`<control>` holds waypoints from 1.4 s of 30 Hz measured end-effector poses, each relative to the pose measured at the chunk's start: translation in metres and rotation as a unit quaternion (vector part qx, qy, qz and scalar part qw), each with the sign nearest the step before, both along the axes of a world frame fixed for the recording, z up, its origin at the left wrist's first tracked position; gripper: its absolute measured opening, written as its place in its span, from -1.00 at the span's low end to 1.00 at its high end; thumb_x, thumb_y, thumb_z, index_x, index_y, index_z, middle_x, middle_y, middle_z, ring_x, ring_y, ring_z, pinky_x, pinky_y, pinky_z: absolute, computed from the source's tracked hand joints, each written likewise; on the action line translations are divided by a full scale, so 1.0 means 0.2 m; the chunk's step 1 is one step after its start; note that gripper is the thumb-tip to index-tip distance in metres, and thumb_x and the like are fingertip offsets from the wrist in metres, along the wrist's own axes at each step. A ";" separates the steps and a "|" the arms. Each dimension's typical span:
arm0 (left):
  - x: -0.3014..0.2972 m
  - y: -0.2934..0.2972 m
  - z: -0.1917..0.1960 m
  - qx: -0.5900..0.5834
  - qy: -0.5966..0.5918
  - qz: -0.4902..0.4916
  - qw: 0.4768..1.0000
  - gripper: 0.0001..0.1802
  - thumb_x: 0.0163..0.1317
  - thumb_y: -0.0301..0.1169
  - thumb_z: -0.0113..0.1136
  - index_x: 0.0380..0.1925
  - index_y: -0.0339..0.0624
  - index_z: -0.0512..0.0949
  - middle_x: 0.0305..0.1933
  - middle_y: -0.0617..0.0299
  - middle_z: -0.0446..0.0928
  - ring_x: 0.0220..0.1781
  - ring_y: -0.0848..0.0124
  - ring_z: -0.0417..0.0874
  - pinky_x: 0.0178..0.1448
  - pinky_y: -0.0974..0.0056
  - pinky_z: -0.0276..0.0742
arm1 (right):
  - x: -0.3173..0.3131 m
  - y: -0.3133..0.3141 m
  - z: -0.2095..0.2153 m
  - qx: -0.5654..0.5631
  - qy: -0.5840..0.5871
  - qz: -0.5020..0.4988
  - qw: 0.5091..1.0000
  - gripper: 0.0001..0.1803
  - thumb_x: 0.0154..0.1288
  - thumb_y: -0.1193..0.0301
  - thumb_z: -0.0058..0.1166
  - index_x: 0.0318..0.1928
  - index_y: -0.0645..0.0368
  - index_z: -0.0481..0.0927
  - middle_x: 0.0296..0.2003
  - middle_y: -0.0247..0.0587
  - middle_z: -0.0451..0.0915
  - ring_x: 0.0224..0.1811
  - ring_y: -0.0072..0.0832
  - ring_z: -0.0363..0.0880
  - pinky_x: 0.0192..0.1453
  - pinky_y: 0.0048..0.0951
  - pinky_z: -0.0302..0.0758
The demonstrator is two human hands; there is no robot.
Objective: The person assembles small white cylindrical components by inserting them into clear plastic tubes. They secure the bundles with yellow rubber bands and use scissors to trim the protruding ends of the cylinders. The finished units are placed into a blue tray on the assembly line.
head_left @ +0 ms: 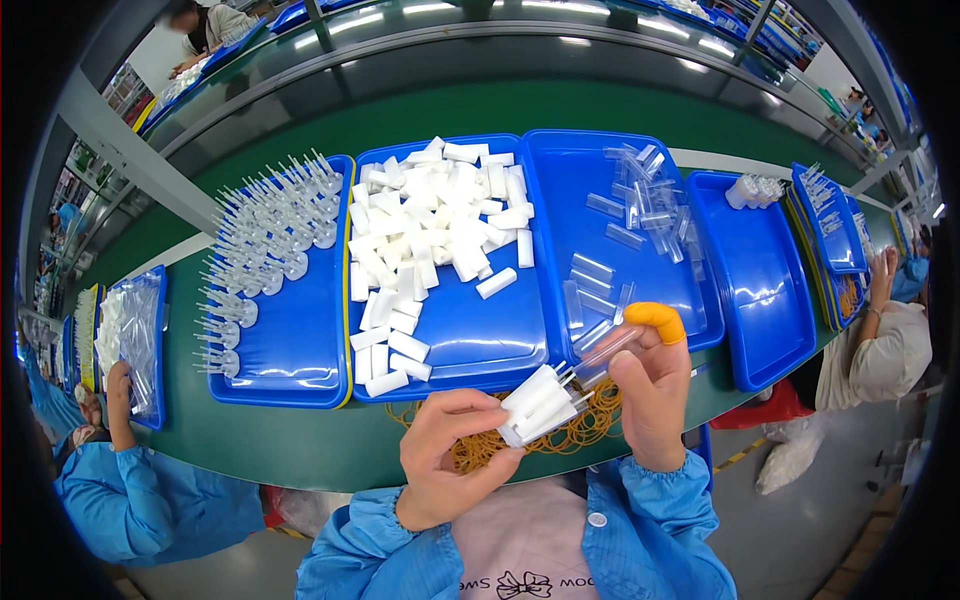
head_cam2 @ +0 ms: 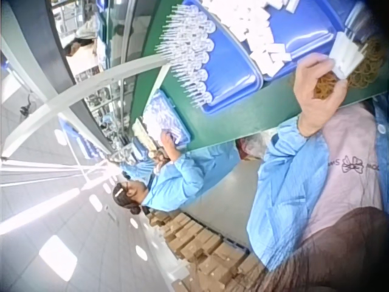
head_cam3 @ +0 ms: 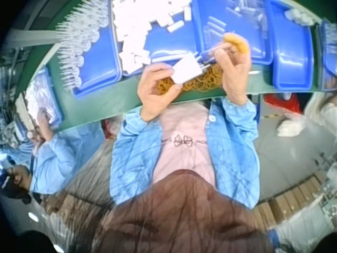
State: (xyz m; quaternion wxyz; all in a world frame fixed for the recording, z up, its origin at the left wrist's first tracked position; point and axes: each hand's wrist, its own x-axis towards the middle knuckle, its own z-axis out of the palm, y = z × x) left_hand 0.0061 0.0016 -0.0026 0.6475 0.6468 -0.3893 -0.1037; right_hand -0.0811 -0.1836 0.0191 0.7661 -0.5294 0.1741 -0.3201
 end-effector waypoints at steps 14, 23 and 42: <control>-0.01 -0.04 0.06 0.099 -0.061 -0.030 0.993 -0.44 -0.16 -0.59 0.32 -0.01 -0.27 0.54 -0.14 0.11 0.36 -0.17 0.33 0.48 -0.10 0.31 0.43 | -0.02 0.02 -0.04 -0.085 0.008 0.021 0.996 -0.58 0.06 0.56 0.25 -0.05 0.28 0.41 -0.22 -0.16 0.55 -0.12 -0.46 0.52 0.10 -0.41 0.39; 0.03 -0.05 0.09 0.115 -0.107 -0.092 0.983 -0.48 -0.14 -0.61 0.30 -0.04 -0.17 0.59 -0.13 0.13 0.34 -0.18 0.36 0.47 -0.11 0.33 0.43 | -0.05 -0.02 -0.02 -0.047 0.011 0.075 0.996 -0.61 0.05 0.60 0.23 -0.07 0.27 0.43 -0.21 -0.16 0.54 -0.10 -0.45 0.53 0.11 -0.39 0.40; 0.04 -0.05 -0.05 -0.090 0.346 -0.118 0.927 -0.63 0.10 -0.66 0.21 -0.04 -0.36 0.49 0.14 0.10 0.29 0.07 0.34 0.50 0.22 0.27 0.45 | -0.07 -0.14 0.07 -0.292 0.122 0.068 0.946 -0.78 -0.06 0.57 0.20 -0.30 0.25 0.57 -0.23 -0.16 0.55 -0.04 -0.35 0.46 0.12 -0.36 0.32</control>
